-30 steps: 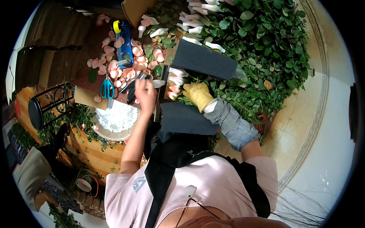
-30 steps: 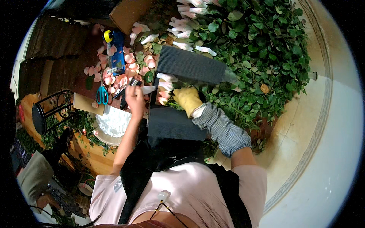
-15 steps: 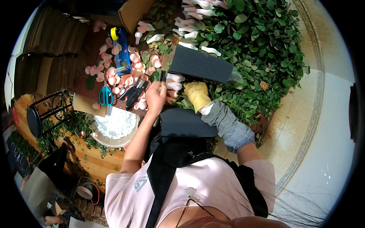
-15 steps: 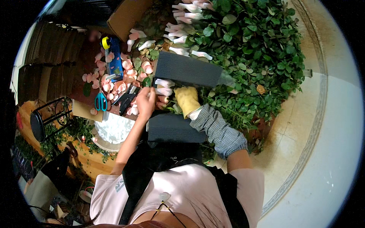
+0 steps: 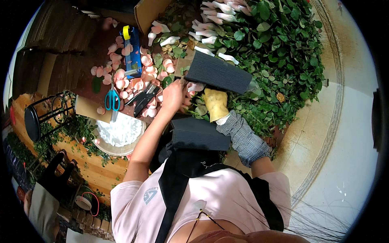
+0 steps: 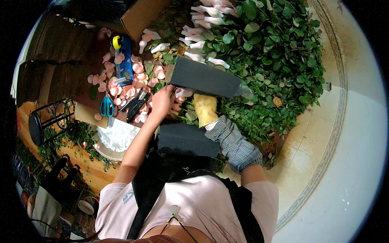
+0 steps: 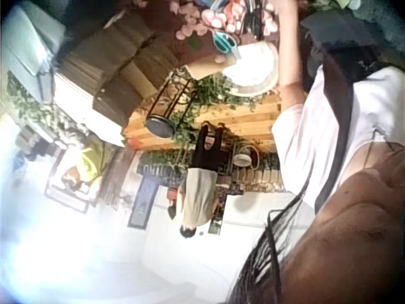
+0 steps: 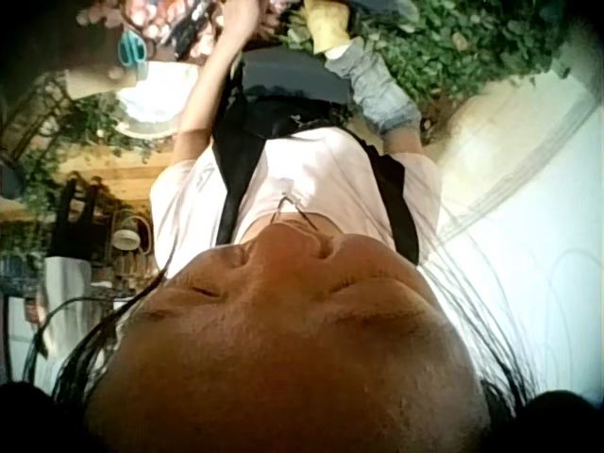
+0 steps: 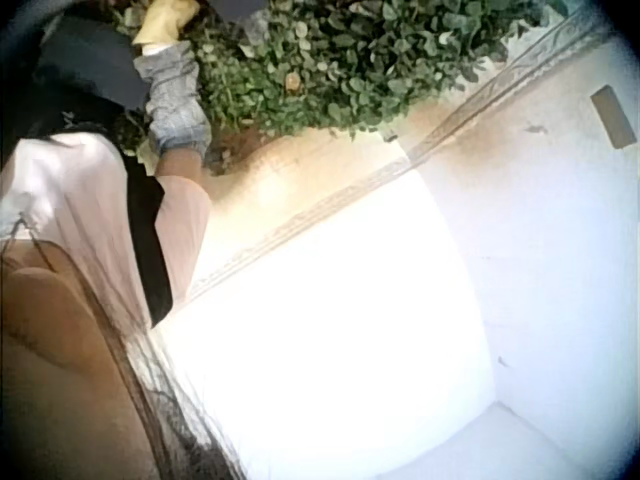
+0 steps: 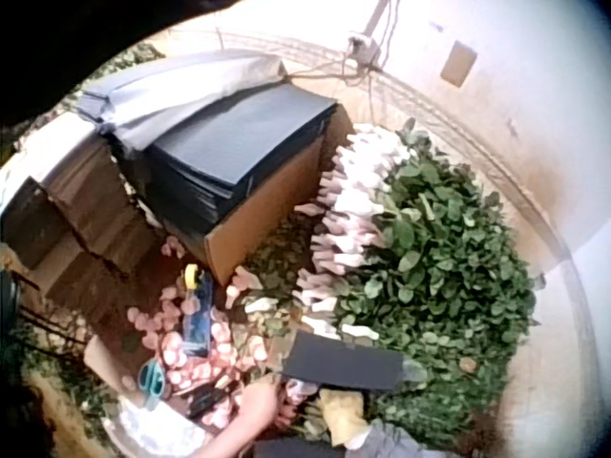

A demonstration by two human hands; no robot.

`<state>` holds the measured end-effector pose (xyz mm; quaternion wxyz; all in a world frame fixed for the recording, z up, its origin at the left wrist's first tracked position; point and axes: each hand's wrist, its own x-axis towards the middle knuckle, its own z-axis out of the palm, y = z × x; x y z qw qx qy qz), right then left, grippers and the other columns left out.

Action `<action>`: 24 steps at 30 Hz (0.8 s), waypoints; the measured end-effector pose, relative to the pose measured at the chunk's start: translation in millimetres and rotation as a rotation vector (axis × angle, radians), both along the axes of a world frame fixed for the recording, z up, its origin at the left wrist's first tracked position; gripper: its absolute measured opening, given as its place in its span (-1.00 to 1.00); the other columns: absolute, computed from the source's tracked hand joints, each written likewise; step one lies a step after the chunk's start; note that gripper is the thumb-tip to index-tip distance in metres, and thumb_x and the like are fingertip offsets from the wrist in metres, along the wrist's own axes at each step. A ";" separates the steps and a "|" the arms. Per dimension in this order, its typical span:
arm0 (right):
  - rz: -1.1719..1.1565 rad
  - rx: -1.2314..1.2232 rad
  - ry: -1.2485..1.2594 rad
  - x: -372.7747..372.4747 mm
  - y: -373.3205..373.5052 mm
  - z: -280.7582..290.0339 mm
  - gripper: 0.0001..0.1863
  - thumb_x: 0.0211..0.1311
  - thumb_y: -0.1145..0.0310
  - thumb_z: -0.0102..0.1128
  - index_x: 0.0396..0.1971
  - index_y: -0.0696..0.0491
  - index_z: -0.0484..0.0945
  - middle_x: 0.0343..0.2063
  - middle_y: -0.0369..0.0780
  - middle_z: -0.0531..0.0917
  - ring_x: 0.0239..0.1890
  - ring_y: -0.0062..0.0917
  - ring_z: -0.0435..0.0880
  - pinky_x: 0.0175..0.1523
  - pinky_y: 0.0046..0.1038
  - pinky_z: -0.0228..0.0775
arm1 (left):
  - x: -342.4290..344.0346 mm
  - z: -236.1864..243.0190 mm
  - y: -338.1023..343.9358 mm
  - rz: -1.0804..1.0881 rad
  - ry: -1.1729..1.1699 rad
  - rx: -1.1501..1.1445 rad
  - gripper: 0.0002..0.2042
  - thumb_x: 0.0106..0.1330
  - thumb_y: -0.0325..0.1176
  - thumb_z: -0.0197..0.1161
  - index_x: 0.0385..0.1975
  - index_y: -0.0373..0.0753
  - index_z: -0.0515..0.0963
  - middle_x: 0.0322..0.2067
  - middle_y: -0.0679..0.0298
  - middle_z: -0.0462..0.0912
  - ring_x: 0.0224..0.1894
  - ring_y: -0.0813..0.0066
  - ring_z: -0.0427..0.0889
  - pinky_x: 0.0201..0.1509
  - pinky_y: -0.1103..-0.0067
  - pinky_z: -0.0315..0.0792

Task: The person arranges pink artificial roses into a black foam block, securing them with a stapler. They then place the foam block into a clear plastic box and add green foliage to the arrangement. The process is repeated with a second foam block.

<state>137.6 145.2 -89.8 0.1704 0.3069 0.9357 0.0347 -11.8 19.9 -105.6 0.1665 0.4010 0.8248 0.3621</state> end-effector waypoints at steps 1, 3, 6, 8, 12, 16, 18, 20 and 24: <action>0.017 0.060 0.082 2.0 3.2 -4.6 -0.77 0.08 0.16 0.36 -0.38 0.01 0.70 -0.48 -0.19 0.72 -0.41 -0.27 0.74 -0.33 -0.21 0.57 | -0.1 -1.0 0.0 0.020 -0.026 0.032 -0.75 0.35 -0.24 0.27 -0.44 -0.31 0.50 -0.49 0.01 0.63 -0.39 -0.05 0.67 -0.38 0.21 0.51; 0.052 0.174 0.245 9.1 7.5 -18.7 -0.76 0.07 0.19 0.36 -0.30 -0.02 0.74 -0.40 -0.18 0.74 -0.35 -0.25 0.75 -0.25 -0.21 0.60 | 1.0 1.4 -6.2 0.059 -0.081 0.090 -0.75 0.34 -0.24 0.28 -0.47 -0.29 0.51 -0.49 0.02 0.62 -0.39 -0.06 0.66 -0.39 0.20 0.47; -0.014 0.002 0.191 -5.8 -3.5 16.6 -0.60 0.20 0.34 0.23 0.07 -0.01 0.63 0.07 -0.08 0.64 0.07 -0.22 0.65 0.12 -0.31 0.53 | -1.4 10.4 -20.8 0.444 -0.220 0.322 -0.84 0.31 -0.42 0.22 -0.48 -0.34 0.48 -0.53 0.08 0.53 -0.47 0.09 0.56 -0.37 0.32 0.42; -0.009 -0.001 0.231 0.6 -2.1 16.2 -0.57 0.19 0.34 0.23 0.10 0.00 0.61 0.08 -0.07 0.63 0.09 -0.21 0.64 0.14 -0.28 0.51 | -24.9 8.6 -37.7 0.532 -0.234 0.370 -0.88 0.26 -0.50 0.19 -0.49 -0.39 0.47 -0.50 0.12 0.51 -0.42 0.21 0.52 -0.31 0.38 0.41; 0.057 -0.010 0.328 -2.8 3.0 19.1 -0.50 0.17 0.34 0.25 0.16 0.01 0.58 0.11 -0.05 0.61 0.12 -0.17 0.61 0.18 -0.21 0.49 | -37.3 14.6 -47.2 0.126 -0.411 0.252 -0.86 0.24 -0.43 0.25 -0.44 -0.38 0.51 -0.45 0.07 0.59 -0.33 0.21 0.61 -0.19 0.39 0.48; 0.027 0.025 0.297 6.7 9.7 -2.7 -0.82 0.11 0.21 0.28 -0.37 -0.04 0.74 -0.40 -0.19 0.76 -0.36 -0.22 0.74 -0.21 -0.19 0.61 | -2.9 31.0 -10.9 -0.203 -0.235 -0.070 -0.63 0.32 -0.02 0.30 -0.33 -0.28 0.59 -0.36 -0.02 0.70 -0.31 -0.10 0.69 -0.25 0.22 0.54; 0.020 0.046 0.299 6.5 10.3 -3.2 -0.82 0.13 0.20 0.26 -0.40 -0.04 0.73 -0.45 -0.18 0.75 -0.41 -0.23 0.74 -0.26 -0.20 0.61 | -1.6 32.6 -2.4 -0.247 -0.133 -0.077 -0.69 0.37 -0.12 0.26 -0.29 -0.30 0.65 -0.36 -0.03 0.70 -0.30 -0.05 0.70 -0.24 0.24 0.55; 0.046 0.100 0.340 8.4 14.0 -3.3 -0.81 0.15 0.19 0.24 -0.41 -0.03 0.72 -0.48 -0.17 0.74 -0.45 -0.25 0.73 -0.30 -0.20 0.61 | -8.8 37.1 -9.0 -0.136 -0.170 0.068 -0.73 0.38 -0.19 0.24 -0.30 -0.31 0.66 -0.37 -0.05 0.70 -0.29 -0.01 0.71 -0.25 0.28 0.55; 0.056 0.097 0.360 8.1 11.1 1.0 -0.83 0.17 0.21 0.24 -0.43 -0.02 0.70 -0.53 -0.16 0.72 -0.49 -0.25 0.73 -0.35 -0.20 0.60 | -61.1 52.0 -98.5 0.148 -0.371 -0.092 -0.73 0.34 -0.21 0.22 -0.31 -0.34 0.66 -0.35 -0.14 0.68 -0.32 -0.08 0.68 -0.24 0.26 0.53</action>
